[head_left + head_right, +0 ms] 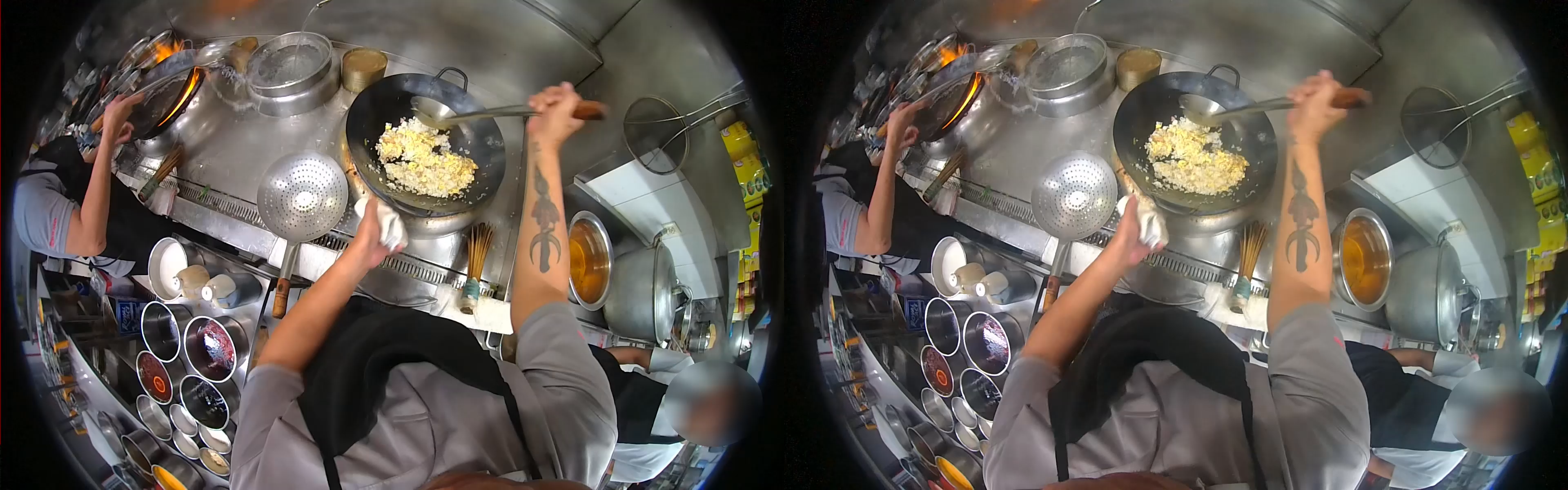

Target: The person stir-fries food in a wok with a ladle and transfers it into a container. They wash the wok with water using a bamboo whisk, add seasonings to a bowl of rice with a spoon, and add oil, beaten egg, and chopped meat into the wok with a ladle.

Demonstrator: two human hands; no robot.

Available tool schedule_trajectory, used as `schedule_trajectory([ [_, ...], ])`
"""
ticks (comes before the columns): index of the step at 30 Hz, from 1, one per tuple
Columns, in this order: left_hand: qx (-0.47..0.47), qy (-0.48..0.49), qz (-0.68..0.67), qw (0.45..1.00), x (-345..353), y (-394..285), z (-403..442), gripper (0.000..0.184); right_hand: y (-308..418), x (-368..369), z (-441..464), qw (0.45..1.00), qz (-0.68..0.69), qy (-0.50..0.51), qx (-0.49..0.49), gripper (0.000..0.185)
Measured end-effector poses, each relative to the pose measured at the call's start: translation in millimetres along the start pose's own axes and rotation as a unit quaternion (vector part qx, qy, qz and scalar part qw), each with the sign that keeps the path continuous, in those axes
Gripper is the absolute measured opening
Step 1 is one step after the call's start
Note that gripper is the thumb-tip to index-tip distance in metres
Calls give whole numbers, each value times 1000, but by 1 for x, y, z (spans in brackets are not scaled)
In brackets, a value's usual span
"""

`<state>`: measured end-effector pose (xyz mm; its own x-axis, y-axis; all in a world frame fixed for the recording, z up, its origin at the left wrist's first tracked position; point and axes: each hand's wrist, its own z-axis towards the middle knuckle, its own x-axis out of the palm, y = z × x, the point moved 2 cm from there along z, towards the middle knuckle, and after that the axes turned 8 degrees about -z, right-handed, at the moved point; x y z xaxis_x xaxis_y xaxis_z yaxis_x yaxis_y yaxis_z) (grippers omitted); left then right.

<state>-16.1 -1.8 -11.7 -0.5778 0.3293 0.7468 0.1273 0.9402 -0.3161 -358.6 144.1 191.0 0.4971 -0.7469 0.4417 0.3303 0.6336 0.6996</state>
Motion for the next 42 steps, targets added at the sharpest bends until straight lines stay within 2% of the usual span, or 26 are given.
schedule_trajectory([
  [1,-6,-17,-26,999,11,5,4,54,7,41,-28,984,-113,-132,43,25],
  [2,-1,-24,-13,1000,18,9,10,54,19,81,-44,981,-145,-103,74,24],
  [4,4,-43,-11,999,15,-3,33,55,26,122,-34,983,-156,-78,56,23],
  [6,0,-63,-18,998,26,9,39,51,39,137,-34,983,-165,-70,23,25],
  [9,1,-105,-16,994,28,6,32,38,16,145,-61,992,-107,-69,-12,28],
  [11,4,-94,2,996,28,2,33,27,2,151,-61,988,-139,22,71,29],
  [13,-10,-82,6,997,19,3,48,18,27,175,-49,968,-175,115,140,28],
  [14,-18,-76,8,997,15,3,54,14,50,190,-57,962,-212,116,131,23],
  [17,-41,-83,2,996,17,2,54,12,57,177,-73,958,-230,83,149,25],
  [19,-42,-68,0,997,9,6,65,12,43,155,-61,964,-229,55,126,25],
  [22,-55,-56,-11,997,13,7,68,11,73,132,-43,962,-261,21,77,22],
  [23,-61,-53,-4,997,13,6,70,11,90,125,-45,974,-213,6,76,21],
  [25,-77,-50,13,996,10,8,77,11,87,102,-61,971,-230,-47,49,18],
  [26,-83,-36,28,995,8,10,81,12,71,96,-71,973,-216,-46,74,17],
  [29,-15,-4,-35,999,17,31,11,13,68,96,-53,964,-238,-51,108,19],
  [31,-66,-41,-39,996,24,37,-62,15,110,116,-28,958,-256,-81,100,22],
  [33,-81,-76,-42,993,37,31,-85,16,142,122,-9,978,-189,-43,78,25],
  [34,-87,-93,-42,991,40,30,-89,17,143,131,-9,973,-206,-70,74,29],
  [35,-44,-59,-58,996,51,20,-78,17,118,119,-5,975,-196,-67,84,29],
  [36,-45,-39,-48,997,54,14,-51,17,97,122,-25,955,-269,-86,87,29],
  [37,-47,-19,-38,998,40,17,-21,16,76,131,-46,930,-340,-106,89,29],
  [38,6,90,-10,996,1,32,3,11,62,137,-56,952,-280,-98,72,28],
  [39,12,-17,-36,999,-5,44,-14,13,55,143,-52,972,-216,-81,49,27],
  [40,-19,-20,-14,1000,-35,59,-16,12,67,154,-49,974,-224,-28,29,24],
  [41,-55,-26,11,998,-68,74,-20,13,86,163,-47,973,-229,-30,27,24],
  [42,-53,-6,40,998,-56,70,-47,14,111,176,-35,972,-232,-30,16,24],
])
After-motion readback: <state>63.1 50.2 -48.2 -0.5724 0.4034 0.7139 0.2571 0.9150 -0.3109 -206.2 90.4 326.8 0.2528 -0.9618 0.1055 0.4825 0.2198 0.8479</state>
